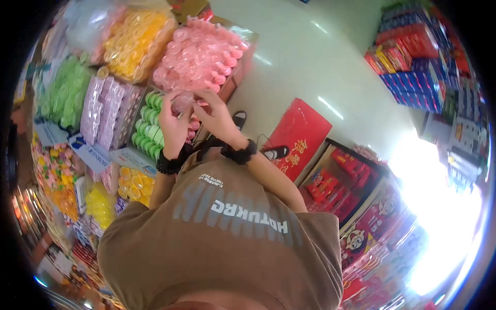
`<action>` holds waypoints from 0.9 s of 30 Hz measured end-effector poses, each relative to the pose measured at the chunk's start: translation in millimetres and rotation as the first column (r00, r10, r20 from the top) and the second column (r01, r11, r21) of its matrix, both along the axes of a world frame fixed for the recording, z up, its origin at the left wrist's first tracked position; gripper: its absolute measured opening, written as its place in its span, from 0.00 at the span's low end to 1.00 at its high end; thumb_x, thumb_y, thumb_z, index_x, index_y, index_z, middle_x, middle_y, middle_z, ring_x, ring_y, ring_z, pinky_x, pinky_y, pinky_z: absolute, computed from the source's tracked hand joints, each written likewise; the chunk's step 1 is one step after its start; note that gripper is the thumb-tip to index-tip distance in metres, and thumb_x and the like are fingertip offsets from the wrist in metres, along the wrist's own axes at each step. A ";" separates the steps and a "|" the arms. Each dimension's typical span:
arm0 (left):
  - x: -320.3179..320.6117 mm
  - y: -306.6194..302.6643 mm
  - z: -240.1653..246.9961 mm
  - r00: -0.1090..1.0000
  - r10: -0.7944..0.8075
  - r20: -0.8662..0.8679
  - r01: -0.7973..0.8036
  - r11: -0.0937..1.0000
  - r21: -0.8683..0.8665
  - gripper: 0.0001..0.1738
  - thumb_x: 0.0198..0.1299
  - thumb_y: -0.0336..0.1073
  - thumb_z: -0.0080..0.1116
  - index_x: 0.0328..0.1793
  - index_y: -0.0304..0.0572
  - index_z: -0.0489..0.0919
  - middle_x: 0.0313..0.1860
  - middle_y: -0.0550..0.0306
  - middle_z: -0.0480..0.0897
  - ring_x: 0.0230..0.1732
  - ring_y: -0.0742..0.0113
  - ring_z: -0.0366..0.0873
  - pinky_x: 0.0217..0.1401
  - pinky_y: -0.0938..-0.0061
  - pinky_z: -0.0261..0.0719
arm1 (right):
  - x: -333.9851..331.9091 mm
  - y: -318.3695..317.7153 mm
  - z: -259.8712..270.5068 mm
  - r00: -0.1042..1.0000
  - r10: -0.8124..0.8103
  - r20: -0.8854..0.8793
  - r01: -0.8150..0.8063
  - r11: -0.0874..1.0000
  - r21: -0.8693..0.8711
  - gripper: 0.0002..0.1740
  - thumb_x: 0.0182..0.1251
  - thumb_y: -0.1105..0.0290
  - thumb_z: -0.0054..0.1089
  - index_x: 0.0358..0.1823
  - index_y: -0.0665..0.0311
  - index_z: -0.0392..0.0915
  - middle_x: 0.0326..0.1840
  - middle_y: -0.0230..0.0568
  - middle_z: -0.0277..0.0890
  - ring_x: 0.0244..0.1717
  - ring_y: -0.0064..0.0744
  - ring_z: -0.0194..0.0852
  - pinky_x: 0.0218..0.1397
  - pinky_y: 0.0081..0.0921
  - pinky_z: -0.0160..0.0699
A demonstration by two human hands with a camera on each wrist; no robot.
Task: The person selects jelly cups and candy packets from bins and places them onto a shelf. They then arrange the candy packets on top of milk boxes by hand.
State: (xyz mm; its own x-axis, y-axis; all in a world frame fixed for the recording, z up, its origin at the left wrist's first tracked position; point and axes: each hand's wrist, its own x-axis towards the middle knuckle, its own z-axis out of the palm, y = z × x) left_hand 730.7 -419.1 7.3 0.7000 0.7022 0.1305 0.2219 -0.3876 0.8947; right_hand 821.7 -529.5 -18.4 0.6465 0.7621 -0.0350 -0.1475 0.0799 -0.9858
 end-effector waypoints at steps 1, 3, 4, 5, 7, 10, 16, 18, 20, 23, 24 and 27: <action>8.5 -8.1 -1.1 0.998 -0.063 0.015 0.064 0.997 -0.049 0.20 0.60 0.22 0.68 0.59 0.37 0.78 0.45 0.53 0.86 0.39 0.70 0.82 0.42 0.75 0.81 | 7.0 -15.5 3.2 0.994 -0.073 0.080 0.075 0.997 -0.011 0.23 0.72 0.74 0.62 0.66 0.73 0.74 0.57 0.43 0.76 0.55 0.30 0.77 0.56 0.26 0.81; 31.5 -31.4 1.0 0.976 -0.211 0.046 0.213 0.975 -0.061 0.22 0.59 0.20 0.66 0.61 0.37 0.78 0.50 0.52 0.86 0.45 0.68 0.83 0.49 0.73 0.82 | 18.0 -49.6 13.4 0.981 -0.195 -0.017 0.194 0.980 -0.049 0.22 0.71 0.74 0.63 0.65 0.71 0.75 0.54 0.41 0.78 0.53 0.31 0.80 0.56 0.27 0.82; 40.1 -42.0 6.6 0.955 -0.296 0.033 0.298 0.950 -0.094 0.23 0.59 0.20 0.66 0.61 0.37 0.79 0.52 0.50 0.85 0.49 0.65 0.83 0.52 0.71 0.81 | 21.0 -68.0 16.5 0.962 -0.265 -0.067 0.261 0.963 -0.071 0.22 0.70 0.74 0.64 0.64 0.70 0.75 0.52 0.41 0.80 0.51 0.31 0.81 0.57 0.28 0.83; 50.6 -54.9 12.2 0.917 -0.397 0.025 0.397 0.909 -0.127 0.24 0.58 0.20 0.66 0.62 0.36 0.79 0.53 0.48 0.85 0.52 0.61 0.82 0.55 0.69 0.80 | 24.2 -87.7 14.5 0.932 -0.358 -0.050 0.353 0.931 -0.088 0.22 0.68 0.73 0.68 0.62 0.69 0.78 0.51 0.43 0.83 0.48 0.33 0.84 0.56 0.30 0.84; 73.1 -85.1 15.3 0.786 -0.618 -0.027 0.614 0.785 -0.088 0.25 0.61 0.22 0.66 0.66 0.36 0.78 0.57 0.46 0.84 0.57 0.58 0.82 0.60 0.67 0.79 | 26.6 -128.1 8.2 0.924 -0.379 0.051 0.382 0.908 -0.175 0.21 0.68 0.73 0.68 0.61 0.69 0.79 0.57 0.44 0.82 0.54 0.31 0.84 0.54 0.30 0.85; 96.4 -137.4 8.2 0.545 -0.837 0.054 0.792 0.493 -0.359 0.24 0.68 0.19 0.58 0.71 0.31 0.74 0.63 0.48 0.82 0.65 0.62 0.79 0.68 0.68 0.77 | 18.6 -212.4 23.1 0.811 -0.537 0.232 0.577 0.801 -0.160 0.22 0.65 0.71 0.70 0.59 0.68 0.80 0.55 0.52 0.81 0.52 0.43 0.85 0.54 0.34 0.85; 117.7 -272.2 -8.5 0.207 -0.973 0.105 0.929 0.162 -0.334 0.26 0.71 0.18 0.54 0.75 0.32 0.70 0.71 0.52 0.76 0.69 0.62 0.76 0.70 0.70 0.77 | -40.2 -327.0 13.8 0.418 -0.819 0.393 0.905 0.413 -0.103 0.22 0.68 0.68 0.67 0.59 0.69 0.78 0.52 0.53 0.80 0.52 0.50 0.80 0.57 0.41 0.81; 121.4 -326.3 1.8 0.052 -0.995 0.087 0.957 0.024 -0.290 0.28 0.69 0.17 0.54 0.75 0.31 0.69 0.75 0.51 0.71 0.69 0.60 0.75 0.71 0.68 0.77 | -58.4 -367.1 11.3 0.247 -0.861 0.444 0.967 0.251 -0.052 0.21 0.69 0.68 0.66 0.59 0.69 0.78 0.52 0.52 0.80 0.53 0.50 0.80 0.57 0.41 0.80; 126.3 -374.4 -4.3 -0.119 -0.988 0.094 0.960 -0.139 -0.243 0.29 0.68 0.17 0.56 0.75 0.30 0.69 0.77 0.50 0.68 0.69 0.60 0.75 0.70 0.67 0.77 | -73.8 -401.6 1.9 0.089 -0.879 0.469 0.996 0.085 -0.029 0.20 0.69 0.69 0.66 0.59 0.69 0.78 0.52 0.52 0.80 0.54 0.49 0.80 0.58 0.41 0.80; 108.7 -458.8 17.1 -0.289 -0.955 0.071 0.941 -0.297 -0.161 0.26 0.67 0.20 0.59 0.71 0.33 0.74 0.73 0.48 0.72 0.67 0.58 0.77 0.66 0.66 0.81 | -109.5 -454.3 5.2 -0.180 -0.865 0.469 0.982 -0.189 0.028 0.20 0.68 0.70 0.67 0.58 0.70 0.77 0.53 0.52 0.81 0.57 0.48 0.79 0.62 0.39 0.78; 101.1 -485.4 24.9 -0.342 -0.938 0.052 0.927 -0.346 -0.142 0.24 0.67 0.22 0.60 0.70 0.33 0.76 0.72 0.47 0.73 0.67 0.57 0.77 0.64 0.65 0.83 | -121.0 -471.3 8.0 -0.255 -0.830 0.496 0.961 -0.276 0.033 0.20 0.68 0.70 0.67 0.58 0.71 0.77 0.54 0.52 0.81 0.58 0.48 0.79 0.63 0.38 0.78; 78.1 -561.4 31.1 -0.516 -0.853 0.079 0.850 -0.521 -0.072 0.27 0.66 0.22 0.62 0.72 0.34 0.75 0.72 0.46 0.75 0.68 0.54 0.78 0.67 0.65 0.79 | -157.7 -519.1 28.7 -0.444 -0.785 0.432 0.883 -0.464 0.064 0.20 0.68 0.71 0.67 0.58 0.71 0.78 0.55 0.52 0.81 0.58 0.47 0.80 0.62 0.37 0.79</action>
